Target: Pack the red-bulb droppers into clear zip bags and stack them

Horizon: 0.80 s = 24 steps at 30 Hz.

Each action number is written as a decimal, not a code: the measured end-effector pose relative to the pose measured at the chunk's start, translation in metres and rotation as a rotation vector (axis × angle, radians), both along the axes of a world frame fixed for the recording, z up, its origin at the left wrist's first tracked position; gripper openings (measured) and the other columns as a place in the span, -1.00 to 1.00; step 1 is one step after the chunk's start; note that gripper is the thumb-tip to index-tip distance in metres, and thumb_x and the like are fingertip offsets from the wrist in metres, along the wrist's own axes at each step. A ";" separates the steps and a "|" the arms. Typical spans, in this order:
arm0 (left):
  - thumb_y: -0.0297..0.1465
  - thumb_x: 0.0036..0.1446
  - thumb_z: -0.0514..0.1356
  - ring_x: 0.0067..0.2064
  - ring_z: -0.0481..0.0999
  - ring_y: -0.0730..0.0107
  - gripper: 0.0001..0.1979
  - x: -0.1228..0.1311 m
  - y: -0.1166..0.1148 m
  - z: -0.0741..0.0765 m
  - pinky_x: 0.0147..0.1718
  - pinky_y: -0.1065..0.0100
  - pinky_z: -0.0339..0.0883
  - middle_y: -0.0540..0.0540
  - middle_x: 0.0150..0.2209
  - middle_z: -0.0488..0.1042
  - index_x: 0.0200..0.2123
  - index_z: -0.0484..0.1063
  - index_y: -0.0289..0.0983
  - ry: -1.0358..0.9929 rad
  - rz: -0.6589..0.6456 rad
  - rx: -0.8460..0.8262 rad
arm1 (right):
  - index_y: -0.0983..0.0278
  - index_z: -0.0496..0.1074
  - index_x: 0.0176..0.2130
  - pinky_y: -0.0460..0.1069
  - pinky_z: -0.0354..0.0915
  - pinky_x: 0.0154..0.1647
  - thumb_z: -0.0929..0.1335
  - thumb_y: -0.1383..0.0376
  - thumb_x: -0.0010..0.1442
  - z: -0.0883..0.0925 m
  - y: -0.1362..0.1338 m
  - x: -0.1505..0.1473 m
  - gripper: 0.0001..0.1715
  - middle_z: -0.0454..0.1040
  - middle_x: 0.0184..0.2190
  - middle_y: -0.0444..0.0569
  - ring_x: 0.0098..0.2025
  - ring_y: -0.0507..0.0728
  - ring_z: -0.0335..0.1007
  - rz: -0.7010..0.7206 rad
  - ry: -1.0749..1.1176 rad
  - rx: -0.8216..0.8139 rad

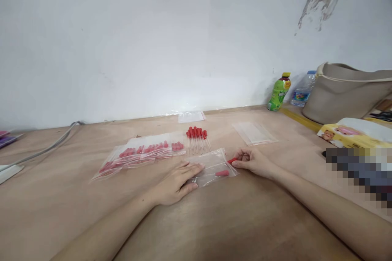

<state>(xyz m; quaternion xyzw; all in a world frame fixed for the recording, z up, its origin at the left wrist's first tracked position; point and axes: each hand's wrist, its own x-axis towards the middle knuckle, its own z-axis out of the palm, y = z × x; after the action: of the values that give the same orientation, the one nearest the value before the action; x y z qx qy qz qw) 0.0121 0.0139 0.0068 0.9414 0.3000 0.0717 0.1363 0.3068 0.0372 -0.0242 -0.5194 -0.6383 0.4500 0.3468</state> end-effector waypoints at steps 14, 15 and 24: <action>-0.28 0.25 -0.09 0.18 0.07 0.31 -0.52 -0.001 0.003 -0.002 0.15 0.15 -0.14 0.02 0.19 0.06 0.20 -0.13 -0.09 -0.012 -0.001 0.018 | 0.34 0.42 -0.43 -0.12 0.11 -0.52 0.38 0.06 -0.12 0.008 0.001 -0.011 -0.62 0.33 -0.59 -0.15 -0.54 -0.04 0.19 0.121 0.006 0.095; -0.28 0.25 -0.08 0.18 0.07 0.30 -0.53 -0.001 0.003 -0.002 0.16 0.15 -0.14 0.03 0.19 0.06 0.20 -0.13 -0.08 -0.013 0.000 0.018 | 0.32 0.45 -0.43 -0.12 0.12 -0.49 0.35 0.05 -0.07 0.011 -0.001 -0.012 -0.62 0.35 -0.56 -0.13 -0.51 -0.03 0.21 0.160 -0.012 0.127; -0.28 0.24 -0.08 0.17 0.09 0.29 -0.53 -0.001 0.002 -0.001 0.16 0.15 -0.15 0.02 0.18 0.08 0.20 -0.12 -0.09 -0.024 -0.008 0.021 | 0.31 0.41 -0.33 -0.18 -0.05 -0.70 0.38 0.06 -0.10 0.023 -0.012 -0.015 -0.60 0.30 -0.66 -0.22 -0.68 -0.12 0.06 0.221 0.088 -0.130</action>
<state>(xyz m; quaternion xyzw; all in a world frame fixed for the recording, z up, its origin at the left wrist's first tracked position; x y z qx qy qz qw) 0.0112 0.0163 0.0054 0.9430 0.2940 0.0855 0.1303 0.2916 0.0255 -0.0009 -0.4473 -0.6451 0.5483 0.2884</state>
